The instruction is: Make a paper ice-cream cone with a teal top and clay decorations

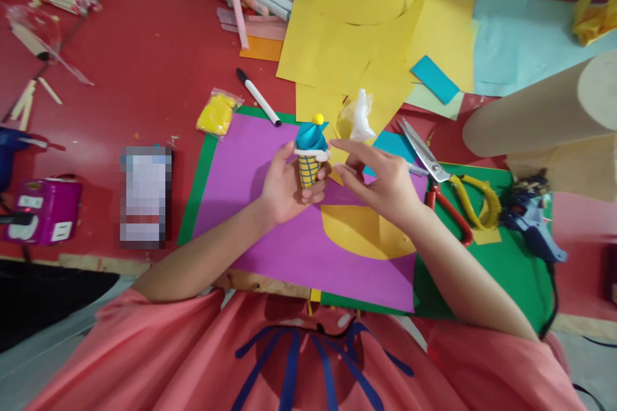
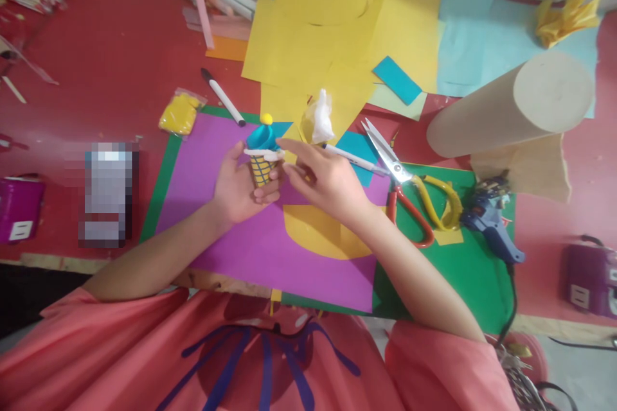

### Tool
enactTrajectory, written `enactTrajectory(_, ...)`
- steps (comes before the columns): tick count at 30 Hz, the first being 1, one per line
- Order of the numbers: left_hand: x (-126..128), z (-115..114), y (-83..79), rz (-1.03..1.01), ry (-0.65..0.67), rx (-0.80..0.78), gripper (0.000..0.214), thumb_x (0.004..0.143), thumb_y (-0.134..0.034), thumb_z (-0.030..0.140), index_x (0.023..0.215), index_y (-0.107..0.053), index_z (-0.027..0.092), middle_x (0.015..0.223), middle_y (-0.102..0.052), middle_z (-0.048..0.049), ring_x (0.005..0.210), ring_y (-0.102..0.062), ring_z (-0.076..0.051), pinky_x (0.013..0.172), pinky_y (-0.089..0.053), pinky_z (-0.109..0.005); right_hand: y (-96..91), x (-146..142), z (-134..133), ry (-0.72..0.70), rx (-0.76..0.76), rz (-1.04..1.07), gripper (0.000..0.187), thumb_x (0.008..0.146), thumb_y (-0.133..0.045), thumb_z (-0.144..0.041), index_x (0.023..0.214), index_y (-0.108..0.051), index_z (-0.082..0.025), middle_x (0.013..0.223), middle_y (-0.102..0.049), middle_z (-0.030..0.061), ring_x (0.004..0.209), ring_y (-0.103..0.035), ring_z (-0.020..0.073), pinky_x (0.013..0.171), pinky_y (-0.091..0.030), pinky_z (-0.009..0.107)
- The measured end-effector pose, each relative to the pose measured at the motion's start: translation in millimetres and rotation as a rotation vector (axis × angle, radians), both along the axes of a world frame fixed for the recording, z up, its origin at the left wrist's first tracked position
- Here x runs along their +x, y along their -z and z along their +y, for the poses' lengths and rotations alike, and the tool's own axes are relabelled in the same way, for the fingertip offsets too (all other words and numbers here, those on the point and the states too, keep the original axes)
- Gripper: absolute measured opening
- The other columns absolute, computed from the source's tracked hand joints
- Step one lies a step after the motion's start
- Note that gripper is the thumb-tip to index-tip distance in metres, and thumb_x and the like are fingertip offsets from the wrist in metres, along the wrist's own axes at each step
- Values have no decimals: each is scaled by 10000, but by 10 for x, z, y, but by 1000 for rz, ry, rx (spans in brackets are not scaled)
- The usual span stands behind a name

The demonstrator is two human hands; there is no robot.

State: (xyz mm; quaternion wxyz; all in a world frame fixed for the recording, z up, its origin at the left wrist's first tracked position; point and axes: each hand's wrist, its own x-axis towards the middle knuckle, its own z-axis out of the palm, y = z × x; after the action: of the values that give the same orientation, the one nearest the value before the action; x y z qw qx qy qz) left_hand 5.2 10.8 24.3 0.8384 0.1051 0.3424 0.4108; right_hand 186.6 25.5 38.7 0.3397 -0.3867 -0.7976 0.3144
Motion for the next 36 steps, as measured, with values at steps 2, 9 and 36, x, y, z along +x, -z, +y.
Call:
enactTrajectory(2, 29, 1, 13, 26, -23, -1, 486, 889, -482, 625, 780, -613, 170, 633, -587, 3, 389, -449, -57, 370, -333, -193, -6, -8, 5, 63, -94, 111, 170, 900, -635, -259, 1063, -660, -219, 721, -605, -13, 611, -554, 114, 598, -478, 274)
enactTrajectory(9, 74, -14, 51, 37, -87, -6, 289, 881, -596, 460, 823, -650, 181, 690, -667, -2, 575, -622, -104, 593, -538, -236, -25, -92, -17, 68, -375, 350, 121, 870, -684, -288, 924, -696, -181, 910, -721, 34, 807, -683, 137, 745, -578, 290)
enactTrajectory(36, 118, -105, 136, 130, -83, 279, 441, 637, -838, 493, 901, -657, 190, 903, -723, -38, 1011, -704, -230, 802, -582, -302, 65, -198, -139, 221, -246, 295, 249, 822, -734, -272, 887, -496, -241, 675, -530, -64, 568, -492, 93, 543, -423, 256)
